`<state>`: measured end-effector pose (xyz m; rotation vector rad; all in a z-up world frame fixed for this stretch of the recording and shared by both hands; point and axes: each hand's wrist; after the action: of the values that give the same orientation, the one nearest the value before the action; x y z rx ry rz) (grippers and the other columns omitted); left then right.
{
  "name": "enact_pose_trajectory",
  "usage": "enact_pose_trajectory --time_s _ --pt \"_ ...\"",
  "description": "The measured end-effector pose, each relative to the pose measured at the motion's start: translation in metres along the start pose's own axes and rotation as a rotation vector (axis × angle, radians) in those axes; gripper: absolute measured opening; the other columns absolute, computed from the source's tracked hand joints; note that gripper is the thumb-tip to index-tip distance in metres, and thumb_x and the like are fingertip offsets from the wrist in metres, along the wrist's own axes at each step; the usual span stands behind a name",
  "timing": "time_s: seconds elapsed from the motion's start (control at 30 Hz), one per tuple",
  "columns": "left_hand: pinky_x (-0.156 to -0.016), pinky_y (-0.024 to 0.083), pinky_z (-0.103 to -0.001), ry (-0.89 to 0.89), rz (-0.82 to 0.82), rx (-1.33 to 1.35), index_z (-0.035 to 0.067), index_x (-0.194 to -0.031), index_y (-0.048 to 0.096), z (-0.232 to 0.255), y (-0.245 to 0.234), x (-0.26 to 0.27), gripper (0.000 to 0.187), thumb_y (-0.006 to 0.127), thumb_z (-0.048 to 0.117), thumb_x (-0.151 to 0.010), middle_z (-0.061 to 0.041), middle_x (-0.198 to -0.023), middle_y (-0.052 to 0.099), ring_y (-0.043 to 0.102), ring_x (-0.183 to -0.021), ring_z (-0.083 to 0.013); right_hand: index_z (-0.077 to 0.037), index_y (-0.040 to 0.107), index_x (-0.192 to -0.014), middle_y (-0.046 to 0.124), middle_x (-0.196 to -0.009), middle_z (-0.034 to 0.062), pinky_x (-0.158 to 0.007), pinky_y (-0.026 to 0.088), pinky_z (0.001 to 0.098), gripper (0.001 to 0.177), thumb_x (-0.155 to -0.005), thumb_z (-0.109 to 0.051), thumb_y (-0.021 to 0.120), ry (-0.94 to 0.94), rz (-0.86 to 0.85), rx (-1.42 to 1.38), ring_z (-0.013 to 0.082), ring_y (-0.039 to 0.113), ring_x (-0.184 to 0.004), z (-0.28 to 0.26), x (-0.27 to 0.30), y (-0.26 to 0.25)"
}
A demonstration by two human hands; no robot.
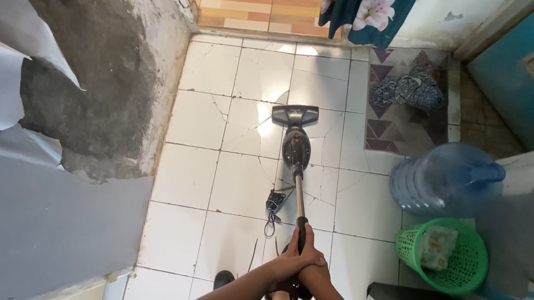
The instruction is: The person vacuums a tiled floor by hand using a vacuum cleaner, moving the tool back and forth along the tiles and near the base of a cabinet.
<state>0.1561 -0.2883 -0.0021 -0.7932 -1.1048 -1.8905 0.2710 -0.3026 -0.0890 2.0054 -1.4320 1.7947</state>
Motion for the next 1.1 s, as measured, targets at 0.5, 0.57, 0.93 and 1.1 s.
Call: enact_pose_trajectory --time_s 0.5,0.57,0.93,1.1 --pt "-0.093 0.057 -0.063 0.005 -0.044 -0.045 0.040 -0.151 -0.039 -0.039 0.018 0.015 0.146 0.084 0.027 -0.073 -0.032 -0.152 0.031 0.054 -0.130 -0.0486 -0.049 0.024 -0.157 0.073 -0.110 0.0120 -0.091 0.059 0.0398 0.066 -0.098 -0.046 0.054 -0.099 0.155 -0.221 0.0280 0.075 -0.101 0.021 0.063 0.019" --pt "-0.091 0.056 -0.064 0.039 -0.110 0.000 0.038 -0.151 -0.038 -0.057 0.013 0.023 0.146 0.085 0.026 -0.073 -0.035 -0.151 0.035 0.054 -0.128 -0.0493 -0.050 0.017 -0.159 0.069 -0.114 0.0133 -0.093 0.058 0.0421 0.073 -0.097 -0.046 0.054 -0.047 0.157 -0.186 0.0303 0.073 -0.104 0.026 0.070 0.035" --pt "-0.098 0.056 -0.052 -0.076 -0.198 -0.143 0.027 -0.149 -0.044 -0.191 -0.018 0.083 0.150 0.086 0.034 -0.076 -0.034 -0.150 0.038 0.053 -0.133 -0.0428 -0.035 0.018 -0.160 0.062 -0.130 0.0111 -0.104 0.047 0.0366 0.068 -0.101 -0.044 0.049 0.009 0.185 -0.181 0.0251 0.061 -0.121 0.084 0.133 0.174" --pt "-0.102 0.055 -0.049 -0.108 -0.214 -0.222 0.024 -0.150 -0.042 -0.242 -0.011 0.098 0.151 0.087 0.036 -0.072 -0.033 -0.152 0.033 0.053 -0.133 -0.0410 -0.029 0.018 -0.160 0.058 -0.138 0.0095 -0.109 0.042 0.0340 0.066 -0.102 -0.041 0.046 0.028 0.218 -0.217 0.0222 0.055 -0.129 0.127 0.147 0.230"
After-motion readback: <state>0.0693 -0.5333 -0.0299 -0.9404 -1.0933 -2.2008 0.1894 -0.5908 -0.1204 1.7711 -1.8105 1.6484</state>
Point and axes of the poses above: each hand's wrist, its own x-axis away from the middle knuckle, its own y-axis out of the palm, z = x × y
